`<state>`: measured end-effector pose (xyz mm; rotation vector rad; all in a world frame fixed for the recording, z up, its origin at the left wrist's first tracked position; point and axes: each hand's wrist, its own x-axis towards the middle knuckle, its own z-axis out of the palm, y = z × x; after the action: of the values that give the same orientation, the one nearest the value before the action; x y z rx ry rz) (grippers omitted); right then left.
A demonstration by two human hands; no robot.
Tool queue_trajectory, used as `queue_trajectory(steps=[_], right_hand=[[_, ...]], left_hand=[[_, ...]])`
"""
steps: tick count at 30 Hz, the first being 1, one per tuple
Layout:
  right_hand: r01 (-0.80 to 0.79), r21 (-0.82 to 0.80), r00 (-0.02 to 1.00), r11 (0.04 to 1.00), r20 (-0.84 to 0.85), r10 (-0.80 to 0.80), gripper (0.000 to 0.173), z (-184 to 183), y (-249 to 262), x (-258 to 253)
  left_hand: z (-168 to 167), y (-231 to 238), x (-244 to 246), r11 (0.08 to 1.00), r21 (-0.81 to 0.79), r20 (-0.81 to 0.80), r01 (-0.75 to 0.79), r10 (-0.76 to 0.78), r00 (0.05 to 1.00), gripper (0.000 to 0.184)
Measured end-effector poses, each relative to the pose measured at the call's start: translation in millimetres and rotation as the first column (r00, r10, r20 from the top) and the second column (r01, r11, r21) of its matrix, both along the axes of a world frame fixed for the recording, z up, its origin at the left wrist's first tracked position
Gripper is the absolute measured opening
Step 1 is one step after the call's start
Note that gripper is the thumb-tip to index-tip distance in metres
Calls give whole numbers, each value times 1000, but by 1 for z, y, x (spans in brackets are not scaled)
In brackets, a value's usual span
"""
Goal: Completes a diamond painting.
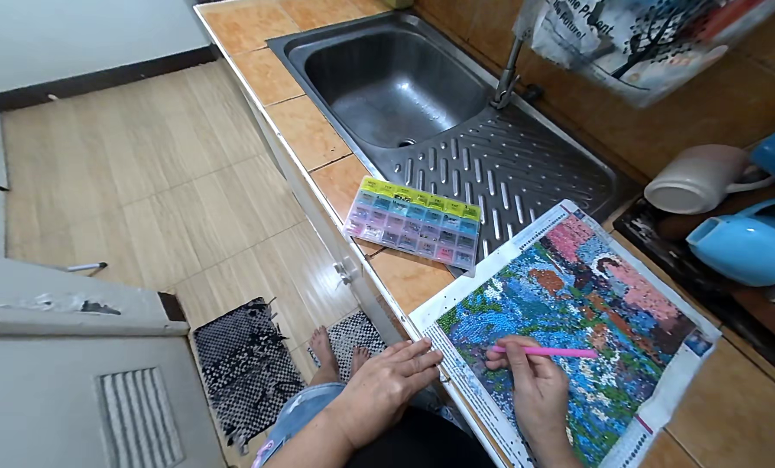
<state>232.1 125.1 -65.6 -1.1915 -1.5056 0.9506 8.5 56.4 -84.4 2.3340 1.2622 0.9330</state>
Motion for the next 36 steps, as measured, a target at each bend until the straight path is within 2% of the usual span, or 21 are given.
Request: queue_trajectory(steps=[5, 18, 30, 36], right_hand=[[-10, 20, 1000, 1000, 9, 10, 20, -1, 1, 0], [-8, -57, 1000, 998, 9, 9, 19, 4, 2, 0], [-54, -110, 997, 993, -59, 47, 20, 4, 3, 3], [-13, -104, 997, 994, -73, 6, 19, 4, 2, 1]], left_hand=[[0, 0, 0, 1000, -5, 4, -1, 1, 1000, 34], [0, 0, 0, 1000, -3, 2, -2, 2, 1000, 33], [-1, 0, 1, 1000, 3, 3, 1, -1, 1000, 33], [-1, -1, 0, 1000, 5, 6, 1, -1, 1000, 33]])
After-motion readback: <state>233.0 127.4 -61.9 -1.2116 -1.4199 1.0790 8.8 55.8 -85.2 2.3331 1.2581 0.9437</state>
